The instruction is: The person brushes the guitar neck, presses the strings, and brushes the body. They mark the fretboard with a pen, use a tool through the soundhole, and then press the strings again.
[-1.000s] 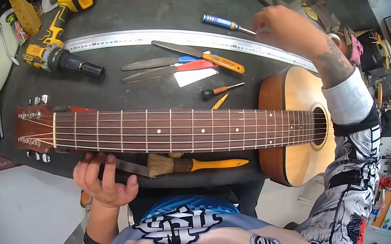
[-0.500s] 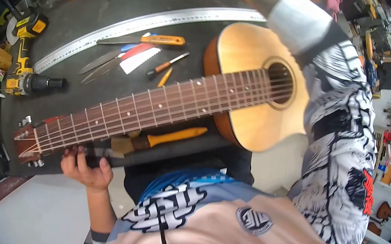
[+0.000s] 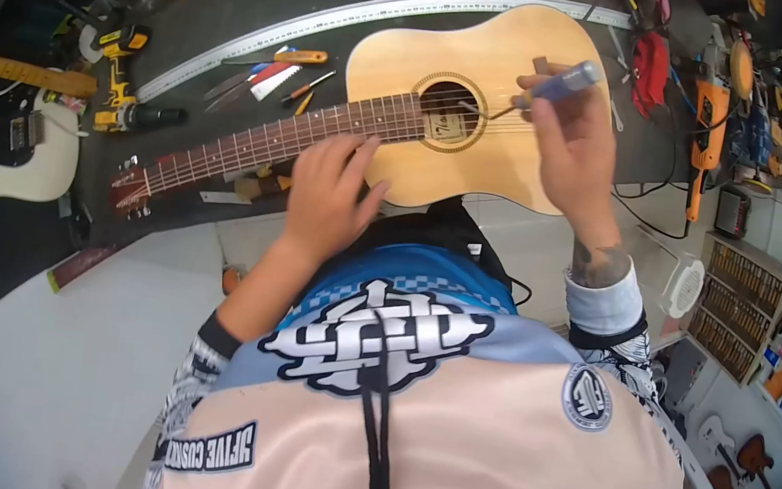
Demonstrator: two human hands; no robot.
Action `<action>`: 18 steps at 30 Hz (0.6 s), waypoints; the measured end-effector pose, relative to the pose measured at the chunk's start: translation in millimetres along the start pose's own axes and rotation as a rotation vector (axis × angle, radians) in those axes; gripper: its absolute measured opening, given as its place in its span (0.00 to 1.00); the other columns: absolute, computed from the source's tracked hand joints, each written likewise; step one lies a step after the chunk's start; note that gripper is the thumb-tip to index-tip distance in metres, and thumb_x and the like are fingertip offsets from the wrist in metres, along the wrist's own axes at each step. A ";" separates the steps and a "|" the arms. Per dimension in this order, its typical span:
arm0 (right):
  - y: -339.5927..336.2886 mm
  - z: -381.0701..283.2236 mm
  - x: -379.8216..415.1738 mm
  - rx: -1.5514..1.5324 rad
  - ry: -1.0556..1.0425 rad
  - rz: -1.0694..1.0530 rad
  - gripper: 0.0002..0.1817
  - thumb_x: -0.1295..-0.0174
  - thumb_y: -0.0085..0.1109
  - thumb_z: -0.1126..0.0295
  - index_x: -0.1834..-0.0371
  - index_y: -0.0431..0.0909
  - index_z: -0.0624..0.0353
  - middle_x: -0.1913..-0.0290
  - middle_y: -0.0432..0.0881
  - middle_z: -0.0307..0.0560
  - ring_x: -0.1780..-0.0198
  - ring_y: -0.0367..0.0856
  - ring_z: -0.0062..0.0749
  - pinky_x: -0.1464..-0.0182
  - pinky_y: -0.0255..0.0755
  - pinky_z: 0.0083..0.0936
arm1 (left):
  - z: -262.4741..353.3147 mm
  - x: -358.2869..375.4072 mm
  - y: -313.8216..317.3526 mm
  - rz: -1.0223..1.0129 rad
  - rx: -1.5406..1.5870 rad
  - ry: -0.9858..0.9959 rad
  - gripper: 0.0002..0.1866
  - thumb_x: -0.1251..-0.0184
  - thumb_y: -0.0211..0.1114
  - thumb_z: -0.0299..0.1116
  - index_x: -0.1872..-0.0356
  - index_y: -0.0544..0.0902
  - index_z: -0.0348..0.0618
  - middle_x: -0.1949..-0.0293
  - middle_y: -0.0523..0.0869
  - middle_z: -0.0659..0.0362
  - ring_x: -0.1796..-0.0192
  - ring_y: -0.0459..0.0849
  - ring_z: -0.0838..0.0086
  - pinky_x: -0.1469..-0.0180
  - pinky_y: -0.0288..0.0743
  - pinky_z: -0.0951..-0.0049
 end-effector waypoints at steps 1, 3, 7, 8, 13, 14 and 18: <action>-0.6 7.1 1.5 0.029 -0.026 -0.019 0.21 0.26 0.62 0.76 0.33 0.71 0.67 0.45 0.87 0.51 0.45 0.88 0.31 0.42 0.82 0.29 | 8.7 -11.6 13.2 -0.009 -0.035 -0.001 0.32 0.35 0.75 0.42 0.33 0.79 0.39 0.40 0.80 0.49 0.36 0.77 0.52 0.32 0.67 0.53; -2.5 17.6 -0.3 0.097 -0.071 -0.082 0.20 0.28 0.65 0.75 0.35 0.73 0.66 0.46 0.87 0.50 0.48 0.90 0.31 0.44 0.84 0.29 | 22.9 -27.2 33.2 -0.022 -0.103 -0.003 0.34 0.34 0.74 0.45 0.31 0.77 0.38 0.38 0.79 0.48 0.35 0.76 0.52 0.31 0.67 0.52; -2.8 29.8 -15.6 0.188 -0.130 -0.266 0.21 0.30 0.67 0.73 0.36 0.76 0.65 0.47 0.88 0.52 0.49 0.91 0.35 0.45 0.84 0.30 | 37.0 -33.3 45.8 -0.018 -0.215 -0.111 0.35 0.32 0.72 0.50 0.31 0.76 0.37 0.37 0.78 0.46 0.34 0.75 0.51 0.29 0.65 0.51; -2.0 33.6 -20.4 0.203 -0.143 -0.323 0.21 0.29 0.66 0.74 0.35 0.76 0.65 0.47 0.88 0.52 0.48 0.91 0.35 0.44 0.84 0.30 | 40.4 -33.8 47.2 -0.017 -0.236 -0.130 0.35 0.31 0.71 0.50 0.31 0.77 0.37 0.37 0.78 0.47 0.34 0.75 0.51 0.29 0.65 0.51; 6.0 45.0 -37.7 0.155 -0.291 -0.470 0.21 0.29 0.67 0.72 0.36 0.77 0.65 0.47 0.88 0.55 0.50 0.91 0.39 0.47 0.84 0.31 | 50.2 -39.2 57.2 -0.041 -0.406 -0.201 0.34 0.29 0.69 0.50 0.29 0.75 0.38 0.37 0.78 0.48 0.35 0.75 0.51 0.31 0.66 0.53; 8.7 47.9 -40.2 0.120 -0.302 -0.483 0.20 0.30 0.66 0.69 0.37 0.77 0.61 0.47 0.86 0.57 0.52 0.90 0.48 0.49 0.83 0.37 | 51.5 -40.1 58.0 -0.037 -0.422 -0.211 0.33 0.28 0.67 0.48 0.30 0.75 0.38 0.38 0.79 0.51 0.35 0.75 0.55 0.31 0.65 0.54; 17.1 54.7 -49.1 0.140 -0.433 -0.522 0.20 0.31 0.67 0.71 0.37 0.78 0.61 0.50 0.87 0.56 0.53 0.91 0.47 0.50 0.84 0.36 | 55.1 -43.2 57.3 -0.104 -0.485 -0.222 0.32 0.26 0.66 0.47 0.29 0.74 0.38 0.38 0.78 0.50 0.36 0.75 0.55 0.32 0.66 0.54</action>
Point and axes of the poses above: each hand's wrist, its own x-axis away from the middle knuckle, its own y-axis out of the palm, z = x × y, the point moved 4 cm from there along -x, towards the middle knuckle
